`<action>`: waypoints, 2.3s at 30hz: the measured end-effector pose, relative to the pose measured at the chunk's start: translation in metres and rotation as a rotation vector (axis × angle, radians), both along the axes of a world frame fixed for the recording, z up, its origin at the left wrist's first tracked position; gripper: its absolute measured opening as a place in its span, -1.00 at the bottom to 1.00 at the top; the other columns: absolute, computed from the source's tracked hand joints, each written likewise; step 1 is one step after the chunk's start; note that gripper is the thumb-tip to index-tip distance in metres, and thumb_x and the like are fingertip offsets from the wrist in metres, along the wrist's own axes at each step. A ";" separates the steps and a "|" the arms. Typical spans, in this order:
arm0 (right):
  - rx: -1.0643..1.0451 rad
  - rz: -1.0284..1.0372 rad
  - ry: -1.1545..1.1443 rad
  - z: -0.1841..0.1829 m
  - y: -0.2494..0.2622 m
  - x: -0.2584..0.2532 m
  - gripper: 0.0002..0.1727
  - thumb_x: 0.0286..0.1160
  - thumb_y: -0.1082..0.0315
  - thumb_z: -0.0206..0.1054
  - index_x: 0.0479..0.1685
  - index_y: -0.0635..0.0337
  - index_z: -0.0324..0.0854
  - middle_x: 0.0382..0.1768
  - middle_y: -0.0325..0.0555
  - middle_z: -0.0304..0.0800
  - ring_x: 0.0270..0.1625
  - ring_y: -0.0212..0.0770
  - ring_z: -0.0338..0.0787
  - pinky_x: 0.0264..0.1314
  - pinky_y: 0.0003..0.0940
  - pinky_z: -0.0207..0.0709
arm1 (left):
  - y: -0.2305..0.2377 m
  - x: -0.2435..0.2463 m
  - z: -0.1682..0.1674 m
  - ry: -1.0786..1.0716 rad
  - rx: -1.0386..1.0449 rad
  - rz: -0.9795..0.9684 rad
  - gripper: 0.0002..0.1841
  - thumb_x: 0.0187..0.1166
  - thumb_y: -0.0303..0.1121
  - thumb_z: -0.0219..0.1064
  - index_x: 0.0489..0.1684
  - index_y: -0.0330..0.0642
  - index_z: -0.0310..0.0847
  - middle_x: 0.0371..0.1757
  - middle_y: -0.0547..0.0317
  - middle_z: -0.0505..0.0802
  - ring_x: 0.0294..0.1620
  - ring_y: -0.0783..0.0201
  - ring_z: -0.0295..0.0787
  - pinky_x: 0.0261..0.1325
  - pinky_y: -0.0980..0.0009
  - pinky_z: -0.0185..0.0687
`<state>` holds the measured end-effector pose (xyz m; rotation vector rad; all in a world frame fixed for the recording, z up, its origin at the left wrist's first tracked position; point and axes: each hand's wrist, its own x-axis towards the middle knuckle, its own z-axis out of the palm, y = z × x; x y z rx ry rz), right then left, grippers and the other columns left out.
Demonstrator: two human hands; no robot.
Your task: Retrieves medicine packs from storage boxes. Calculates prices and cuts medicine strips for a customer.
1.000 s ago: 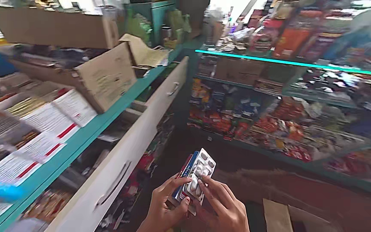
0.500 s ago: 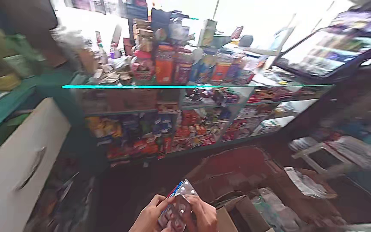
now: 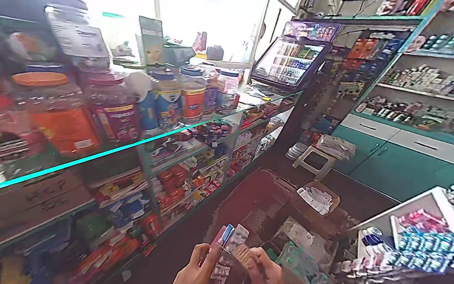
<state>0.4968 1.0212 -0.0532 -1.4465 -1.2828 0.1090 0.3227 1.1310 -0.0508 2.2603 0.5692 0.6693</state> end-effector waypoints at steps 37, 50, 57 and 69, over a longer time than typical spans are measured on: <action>0.318 -0.184 0.744 0.086 0.355 0.726 -0.80 0.61 0.30 0.34 -0.24 0.08 0.89 -0.45 -0.35 0.92 -0.51 -0.58 0.83 -0.49 -0.68 0.71 | 0.495 0.791 0.050 -0.735 -0.245 -0.064 -0.65 0.69 -0.18 0.29 0.32 -0.10 0.69 0.23 0.47 0.86 0.20 0.52 0.79 0.28 0.54 0.71; 0.113 0.353 0.881 0.076 0.464 0.977 -0.79 0.62 0.29 0.32 -0.21 0.12 0.89 -0.47 -0.35 0.91 -0.52 -0.58 0.82 -0.48 -0.68 0.71 | 0.548 0.882 0.063 -0.534 0.138 0.828 -0.60 0.78 -0.29 0.07 0.31 -0.49 0.54 0.12 0.22 0.78 -0.06 0.80 0.68 0.01 0.77 0.61; -0.061 0.534 0.953 0.065 0.519 1.054 -0.79 0.62 0.32 0.31 -0.23 0.04 0.90 -0.47 -0.36 0.92 -0.53 -0.57 0.82 -0.49 -0.67 0.71 | 0.565 0.899 0.066 -0.487 0.138 1.130 -0.60 0.79 -0.23 0.04 0.38 -0.32 0.55 0.10 0.28 0.77 -0.08 0.77 0.67 0.01 0.73 0.58; -0.176 0.670 0.813 0.051 0.612 1.089 -0.77 0.69 0.30 0.27 -0.13 0.04 0.89 -0.37 -0.35 0.96 -0.46 -0.54 0.86 -0.41 -0.64 0.75 | 0.576 0.927 0.055 -0.190 0.453 1.443 -0.43 0.77 -0.04 0.10 0.46 -0.39 0.52 0.63 -0.24 0.54 0.73 -0.14 0.29 0.75 -0.02 0.10</action>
